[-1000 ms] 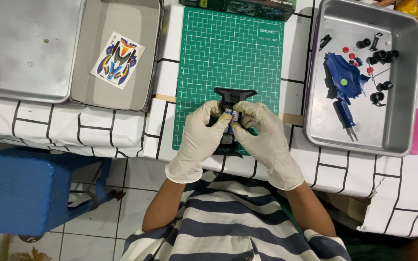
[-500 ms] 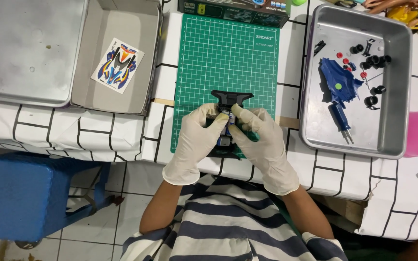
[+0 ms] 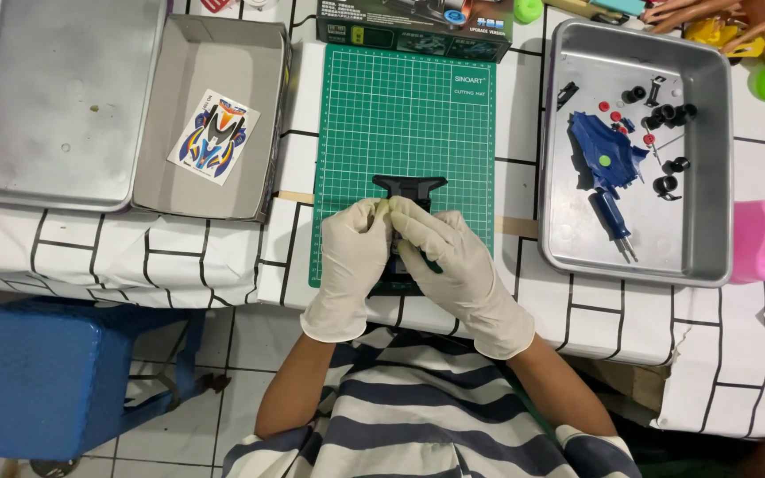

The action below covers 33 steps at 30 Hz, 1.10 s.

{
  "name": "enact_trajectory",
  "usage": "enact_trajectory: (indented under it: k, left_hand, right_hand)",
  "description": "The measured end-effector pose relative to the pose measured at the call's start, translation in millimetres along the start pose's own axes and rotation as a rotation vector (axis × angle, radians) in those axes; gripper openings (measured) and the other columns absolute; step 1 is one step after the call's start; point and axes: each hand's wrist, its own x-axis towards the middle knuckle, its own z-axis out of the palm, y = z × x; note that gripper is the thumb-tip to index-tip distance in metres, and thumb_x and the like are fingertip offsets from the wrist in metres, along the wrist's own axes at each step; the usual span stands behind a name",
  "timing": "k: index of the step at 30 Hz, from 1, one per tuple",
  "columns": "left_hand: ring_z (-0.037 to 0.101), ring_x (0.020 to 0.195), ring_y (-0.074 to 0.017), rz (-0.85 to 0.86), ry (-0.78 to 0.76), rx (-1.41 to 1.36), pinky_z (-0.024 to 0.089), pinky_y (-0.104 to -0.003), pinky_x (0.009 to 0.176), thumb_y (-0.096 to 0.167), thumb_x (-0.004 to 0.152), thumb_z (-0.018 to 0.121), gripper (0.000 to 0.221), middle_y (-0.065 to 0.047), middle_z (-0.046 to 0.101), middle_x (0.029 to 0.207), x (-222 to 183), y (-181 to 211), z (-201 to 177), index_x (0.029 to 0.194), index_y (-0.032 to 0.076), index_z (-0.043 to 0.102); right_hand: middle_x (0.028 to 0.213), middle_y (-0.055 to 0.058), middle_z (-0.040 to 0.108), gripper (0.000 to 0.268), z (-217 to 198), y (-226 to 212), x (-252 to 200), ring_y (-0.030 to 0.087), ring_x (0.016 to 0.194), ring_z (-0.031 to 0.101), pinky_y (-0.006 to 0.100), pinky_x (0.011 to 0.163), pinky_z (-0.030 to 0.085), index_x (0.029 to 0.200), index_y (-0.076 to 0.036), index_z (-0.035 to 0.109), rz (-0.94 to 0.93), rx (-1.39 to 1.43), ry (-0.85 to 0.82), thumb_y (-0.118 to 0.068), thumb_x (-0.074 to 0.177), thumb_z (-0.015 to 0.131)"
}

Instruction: Assembling a mini 4WD toy car by installing small metal terminals and plastic gears into the chassis.

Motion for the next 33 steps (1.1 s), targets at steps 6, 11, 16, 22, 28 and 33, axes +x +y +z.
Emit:
enact_trajectory:
  k: [6, 11, 16, 22, 28, 33]
  left_hand:
    - [0.045, 0.062, -0.0027, -0.030, -0.001, -0.001, 0.049, -0.024, 0.063, 0.009, 0.091, 0.071, 0.022, -0.004, 0.064, 0.053, 2.2, -20.9, 2.8, 0.069, 0.008, 0.069]
    - [0.040, 0.063, -0.0027, -0.020, 0.015, -0.012, 0.046, -0.024, 0.059, 0.010, 0.091, 0.071, 0.027, 0.000, 0.049, 0.048, 5.0, -27.1, 4.8, 0.066, 0.007, 0.063]
    - [0.039, 0.059, -0.0020, 0.021, 0.035, 0.018, 0.044, -0.021, 0.058, 0.009, 0.092, 0.072, 0.030, 0.000, 0.051, 0.045, 7.7, -37.1, 6.2, 0.065, 0.007, 0.061]
    - [0.039, 0.060, -0.0023, -0.022, 0.017, 0.009, 0.043, -0.021, 0.058, 0.012, 0.094, 0.071, 0.029, 0.003, 0.051, 0.048, 3.0, -24.2, 5.6, 0.067, 0.008, 0.062]
    - [0.034, 0.057, -0.0016, -0.015, 0.023, -0.006, 0.035, -0.019, 0.054, 0.010, 0.096, 0.070, 0.034, 0.008, 0.041, 0.047, 6.3, -35.3, 6.5, 0.064, 0.011, 0.060]
    - [0.033, 0.055, -0.0031, -0.006, 0.029, 0.035, 0.036, -0.020, 0.053, 0.013, 0.096, 0.071, 0.031, 0.007, 0.041, 0.046, 10.2, -47.6, 6.9, 0.066, 0.011, 0.063]
  right_hand:
    - [0.129, 0.009, 0.070, 0.054, 3.9, 8.0, -3.6, 0.020, 0.084, 0.067, 0.033, 0.080, 0.053, 0.130, -0.011, 0.066, -0.078, -0.026, 0.045, 0.014, 0.083, 0.073]
    - [0.119, 0.006, 0.071, 0.049, 1.9, -1.1, -3.5, 0.020, 0.086, 0.068, 0.031, 0.079, 0.055, 0.128, -0.010, 0.069, 0.036, 0.045, 0.086, 0.012, 0.084, 0.075]
    - [0.116, 0.006, 0.070, 0.054, -12.6, -5.3, -4.1, 0.020, 0.091, 0.070, 0.033, 0.078, 0.056, 0.134, -0.010, 0.067, 0.277, 0.079, -0.012, 0.011, 0.084, 0.073]
    - [0.104, 0.013, 0.067, 0.048, -26.9, -3.3, 5.0, 0.021, 0.083, 0.065, 0.039, 0.076, 0.055, 0.128, -0.004, 0.067, 0.455, 0.197, -0.153, 0.013, 0.083, 0.070]
    - [0.108, 0.016, 0.062, 0.039, -22.8, 11.5, -10.0, 0.030, 0.088, 0.068, 0.039, 0.078, 0.058, 0.128, -0.002, 0.062, 0.236, 0.104, -0.242, 0.008, 0.091, 0.069]
    - [0.111, 0.008, 0.064, 0.041, -31.0, 1.5, -7.3, 0.022, 0.090, 0.068, 0.035, 0.076, 0.058, 0.128, -0.012, 0.064, 0.362, 0.116, -0.280, 0.004, 0.090, 0.069]
